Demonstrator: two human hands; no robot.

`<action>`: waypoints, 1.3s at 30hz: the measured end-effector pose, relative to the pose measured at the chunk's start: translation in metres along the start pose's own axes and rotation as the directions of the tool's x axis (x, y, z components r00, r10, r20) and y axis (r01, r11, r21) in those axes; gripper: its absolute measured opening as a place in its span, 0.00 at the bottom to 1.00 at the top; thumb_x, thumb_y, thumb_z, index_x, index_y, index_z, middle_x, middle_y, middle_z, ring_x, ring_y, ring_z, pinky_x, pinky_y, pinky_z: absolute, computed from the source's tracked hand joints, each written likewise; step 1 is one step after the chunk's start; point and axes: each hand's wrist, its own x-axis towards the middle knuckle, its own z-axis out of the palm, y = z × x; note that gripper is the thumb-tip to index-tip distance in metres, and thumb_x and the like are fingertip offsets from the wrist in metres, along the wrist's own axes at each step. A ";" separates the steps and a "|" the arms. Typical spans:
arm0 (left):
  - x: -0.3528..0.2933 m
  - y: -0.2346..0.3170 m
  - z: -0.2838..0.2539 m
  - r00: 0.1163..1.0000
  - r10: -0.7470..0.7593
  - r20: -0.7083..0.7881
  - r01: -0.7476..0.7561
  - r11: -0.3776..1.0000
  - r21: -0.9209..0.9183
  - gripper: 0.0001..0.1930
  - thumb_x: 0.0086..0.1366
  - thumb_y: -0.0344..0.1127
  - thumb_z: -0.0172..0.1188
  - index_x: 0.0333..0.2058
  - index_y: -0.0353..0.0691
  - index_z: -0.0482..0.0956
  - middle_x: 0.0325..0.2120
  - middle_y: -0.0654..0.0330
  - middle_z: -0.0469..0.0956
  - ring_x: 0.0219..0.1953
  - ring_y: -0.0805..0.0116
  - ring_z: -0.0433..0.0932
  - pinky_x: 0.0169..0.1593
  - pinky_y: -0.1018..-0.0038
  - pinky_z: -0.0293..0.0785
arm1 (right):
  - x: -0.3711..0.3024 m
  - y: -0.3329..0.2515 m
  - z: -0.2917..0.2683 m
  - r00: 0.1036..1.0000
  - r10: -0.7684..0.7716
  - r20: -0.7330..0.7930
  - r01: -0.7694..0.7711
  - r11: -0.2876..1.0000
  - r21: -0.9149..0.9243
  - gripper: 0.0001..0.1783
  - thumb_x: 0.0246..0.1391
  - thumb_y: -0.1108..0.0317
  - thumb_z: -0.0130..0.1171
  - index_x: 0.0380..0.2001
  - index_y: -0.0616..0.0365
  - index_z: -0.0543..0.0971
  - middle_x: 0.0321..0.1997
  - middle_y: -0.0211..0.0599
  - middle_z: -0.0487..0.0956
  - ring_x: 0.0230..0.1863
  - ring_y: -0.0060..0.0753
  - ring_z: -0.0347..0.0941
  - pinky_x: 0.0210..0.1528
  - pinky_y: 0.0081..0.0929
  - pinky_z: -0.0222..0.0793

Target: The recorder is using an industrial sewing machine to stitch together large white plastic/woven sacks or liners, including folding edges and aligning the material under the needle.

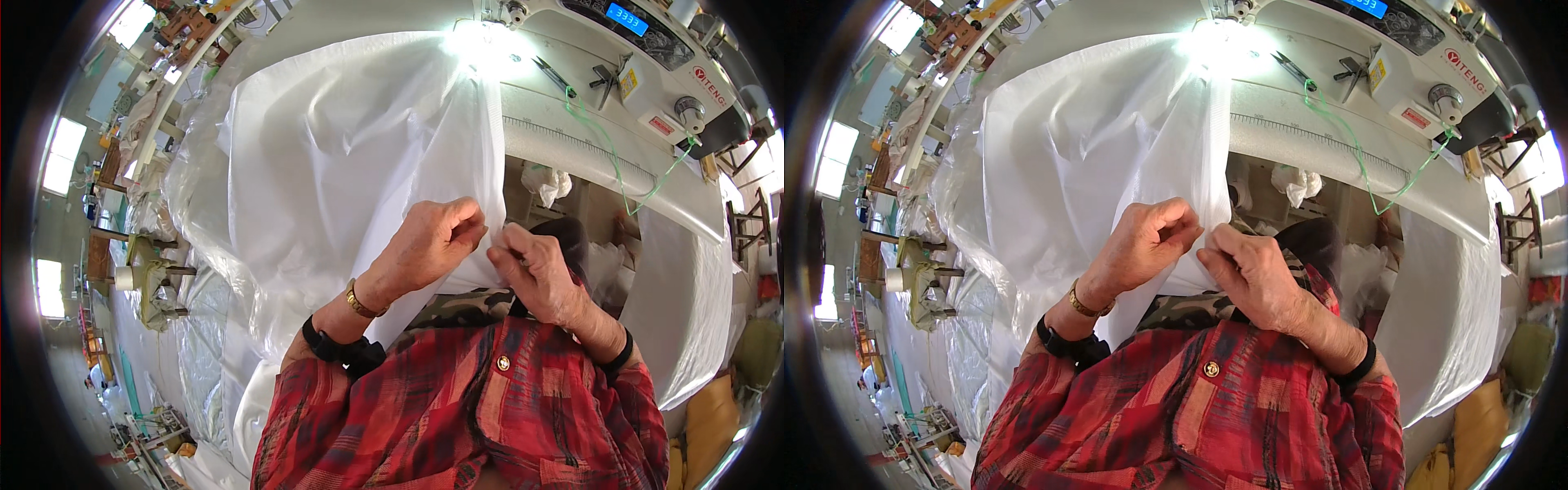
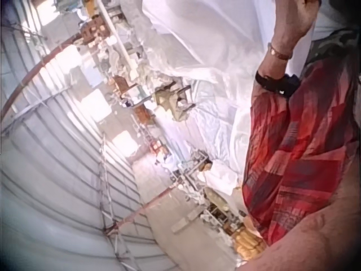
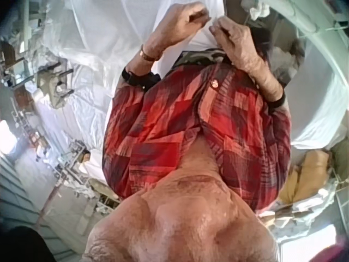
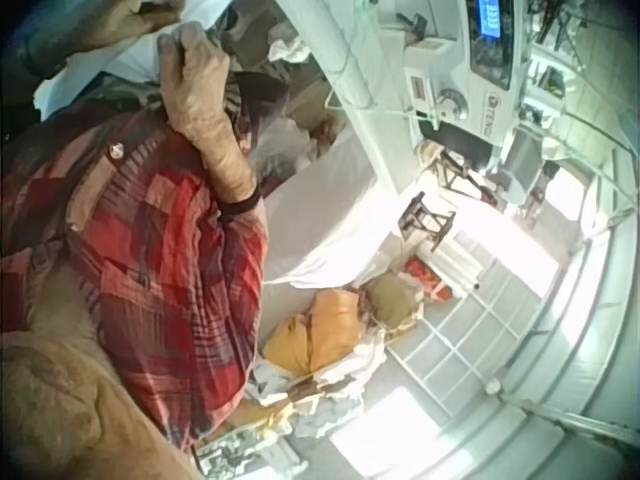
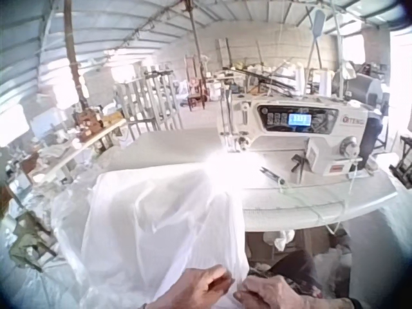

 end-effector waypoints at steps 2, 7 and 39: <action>0.000 -0.001 0.003 0.999 -0.037 -0.003 0.036 0.990 -0.136 0.03 0.62 0.23 0.57 0.31 0.33 0.72 0.17 0.61 0.71 0.22 0.79 0.66 0.27 0.77 0.66 | 0.002 0.001 0.003 0.997 -0.062 0.040 0.065 0.993 -0.099 0.10 0.58 0.71 0.57 0.27 0.62 0.67 0.22 0.43 0.74 0.23 0.51 0.72 0.26 0.38 0.68; -0.009 -0.014 0.008 0.996 -0.085 -0.005 0.080 0.958 -0.275 0.01 0.65 0.23 0.54 0.35 0.33 0.74 0.23 0.66 0.75 0.28 0.83 0.70 0.31 0.79 0.69 | 0.006 -0.002 0.012 0.968 -0.176 0.178 0.208 0.961 -0.183 0.10 0.57 0.69 0.58 0.29 0.61 0.68 0.24 0.45 0.76 0.29 0.51 0.77 0.28 0.41 0.72; -0.015 -0.009 -0.081 0.961 0.180 0.210 -0.273 0.740 0.615 0.04 0.58 0.27 0.59 0.30 0.38 0.72 0.20 0.52 0.73 0.25 0.52 0.76 0.28 0.61 0.70 | 0.174 0.062 0.162 0.748 -0.663 -0.024 0.664 0.748 0.004 0.17 0.54 0.65 0.56 0.46 0.58 0.75 0.48 0.49 0.77 0.49 0.50 0.74 0.51 0.38 0.70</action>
